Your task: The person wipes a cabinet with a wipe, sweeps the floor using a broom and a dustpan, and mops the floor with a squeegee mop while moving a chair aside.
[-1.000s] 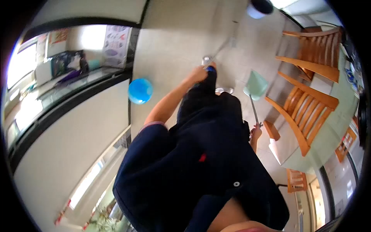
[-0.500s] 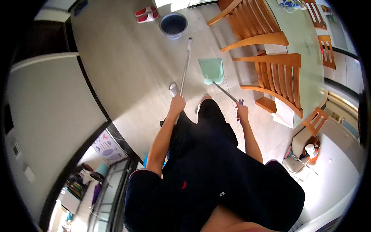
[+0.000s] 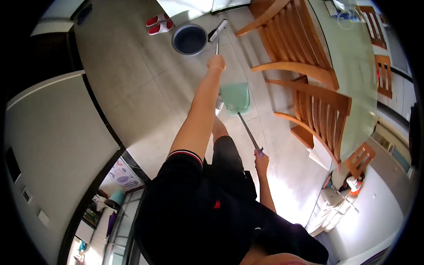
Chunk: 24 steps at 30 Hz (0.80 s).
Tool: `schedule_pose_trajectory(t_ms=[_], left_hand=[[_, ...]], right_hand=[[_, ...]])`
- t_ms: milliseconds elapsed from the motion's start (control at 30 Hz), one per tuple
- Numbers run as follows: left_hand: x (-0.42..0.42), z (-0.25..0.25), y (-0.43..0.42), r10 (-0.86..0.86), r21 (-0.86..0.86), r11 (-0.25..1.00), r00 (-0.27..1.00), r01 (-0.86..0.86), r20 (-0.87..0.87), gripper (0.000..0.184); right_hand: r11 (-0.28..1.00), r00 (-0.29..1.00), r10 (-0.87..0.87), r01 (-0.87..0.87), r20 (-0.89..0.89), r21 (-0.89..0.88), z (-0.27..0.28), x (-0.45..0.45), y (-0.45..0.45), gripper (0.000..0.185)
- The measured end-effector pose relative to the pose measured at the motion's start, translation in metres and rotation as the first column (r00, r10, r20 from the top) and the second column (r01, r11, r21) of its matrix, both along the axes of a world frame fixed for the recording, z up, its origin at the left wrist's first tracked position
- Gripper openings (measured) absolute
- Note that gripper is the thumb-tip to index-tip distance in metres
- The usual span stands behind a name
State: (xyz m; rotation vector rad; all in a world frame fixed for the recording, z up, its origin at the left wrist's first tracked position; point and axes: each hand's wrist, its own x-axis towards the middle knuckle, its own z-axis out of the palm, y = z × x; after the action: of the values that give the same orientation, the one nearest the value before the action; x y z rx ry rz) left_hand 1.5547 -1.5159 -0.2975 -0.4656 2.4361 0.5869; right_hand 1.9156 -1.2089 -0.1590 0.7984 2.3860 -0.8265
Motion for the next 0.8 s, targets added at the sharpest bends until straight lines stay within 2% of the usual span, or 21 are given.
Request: schedule_pose_trajectory(t_ms=[33,67,133,167,200,233,267,300,333,367,433,467,500,533,567,600,633,667,700,733,800], left_hand=[[-0.003,-0.006,0.002,-0.098,-0.013,0.995,0.990,0.100,0.101,0.039],[0.004,-0.012,0.007,-0.080,-0.012,0.997,0.989,0.082,0.123,0.039],[0.034,-0.017,0.024,-0.369,-0.164,0.907,0.919,0.389,0.136,0.040],[0.060,-0.037,0.029,-0.330,-0.071,0.938,0.938,0.338,0.102,0.041],[0.075,-0.048,0.028,-0.107,0.008,0.994,0.989,0.107,0.100,0.039],[0.090,-0.057,0.028,0.142,0.094,0.984,0.986,-0.150,0.088,0.038],[0.106,-0.064,0.027,0.374,0.172,0.909,0.925,-0.381,0.068,0.037],[0.126,-0.069,0.023,0.320,0.070,0.942,0.942,-0.327,0.096,0.037],[0.153,-0.060,0.016,0.109,-0.007,0.994,0.993,-0.109,0.054,0.036],[0.181,-0.052,0.010,-0.101,-0.085,0.991,0.994,0.104,0.046,0.035],[0.233,-0.071,-0.029,-0.051,0.189,0.981,0.996,0.035,0.079,0.041],[0.256,-0.075,-0.048,-0.056,0.028,0.998,0.993,0.054,0.103,0.042],[0.292,-0.076,-0.057,-0.064,-0.110,0.991,0.987,0.081,0.149,0.043],[0.330,-0.056,-0.069,0.028,-0.139,0.990,0.983,-0.003,0.182,0.043],[0.346,-0.027,-0.086,-0.036,-0.142,0.988,0.976,0.067,0.216,0.045],[0.366,-0.005,-0.106,-0.101,-0.141,0.980,0.964,0.138,0.244,0.047],[0.394,0.003,-0.116,-0.048,-0.141,0.986,0.963,0.088,0.266,0.047],[0.429,0.012,-0.126,0.089,-0.062,0.995,0.966,-0.076,0.241,0.047],[0.459,0.021,-0.132,0.213,0.022,0.974,0.951,-0.224,0.225,0.048],[0.487,0.021,-0.134,0.200,-0.014,0.979,0.932,-0.205,0.303,0.047],[0.560,0.023,-0.124,0.147,-0.152,0.983,0.930,-0.101,0.338,0.053]], right_hand=[[0.999,0.997,-0.040,0.042,0.065,-0.030,-0.003,-0.009,0.003,0.044],[0.995,0.987,-0.080,0.088,0.142,-0.052,0.000,-0.012,0.006,0.044],[0.990,0.974,-0.098,0.116,0.204,-0.078,0.005,-0.026,0.017,0.044],[0.981,0.966,-0.126,0.155,0.225,-0.115,0.004,-0.041,0.017,0.044],[0.986,0.982,-0.105,0.123,0.157,-0.113,-0.004,-0.048,0.023,0.041],[0.990,0.995,0.016,-0.002,0.095,-0.143,-0.018,-0.049,0.038,0.039],[0.991,0.995,0.040,-0.028,0.092,-0.133,-0.010,-0.065,0.031,0.040],[0.991,0.992,0.076,-0.064,0.105,-0.115,0.000,-0.074,0.030,0.040],[0.982,0.983,0.144,-0.127,0.118,-0.139,0.003,-0.074,0.034,0.040],[0.981,0.982,0.155,-0.141,0.110,-0.131,0.002,-0.072,0.042,0.041],[0.966,0.974,0.201,-0.180,0.101,-0.188,-0.037,-0.081,0.071,0.040],[0.953,0.957,0.264,-0.241,0.119,-0.181,-0.034,-0.091,0.062,0.041],[0.970,0.926,0.239,-0.218,0.291,-0.104,-0.025,-0.105,0.050,0.042],[0.971,0.934,0.236,-0.213,0.269,-0.112,-0.015,-0.108,0.043,0.044],[0.949,0.913,0.315,-0.304,0.257,-0.085,-0.039,-0.115,0.063,0.047],[0.892,0.883,0.451,-0.449,0.126,-0.046,-0.028,-0.121,0.037,0.049],[0.824,0.825,0.566,-0.566,0.017,0.024,-0.003,-0.126,0.020,0.051],[0.794,0.794,0.608,-0.608,0.017,0.015,-0.017,-0.128,0.029,0.051],[0.805,0.805,0.591,-0.592,0.046,0.023,-0.032,-0.135,0.040,0.052],[0.824,0.823,0.563,-0.566,0.068,0.028,-0.045,-0.141,0.037,0.053],[0.818,0.816,0.574,-0.575,0.066,0.010,-0.057,-0.143,0.029,0.052]])
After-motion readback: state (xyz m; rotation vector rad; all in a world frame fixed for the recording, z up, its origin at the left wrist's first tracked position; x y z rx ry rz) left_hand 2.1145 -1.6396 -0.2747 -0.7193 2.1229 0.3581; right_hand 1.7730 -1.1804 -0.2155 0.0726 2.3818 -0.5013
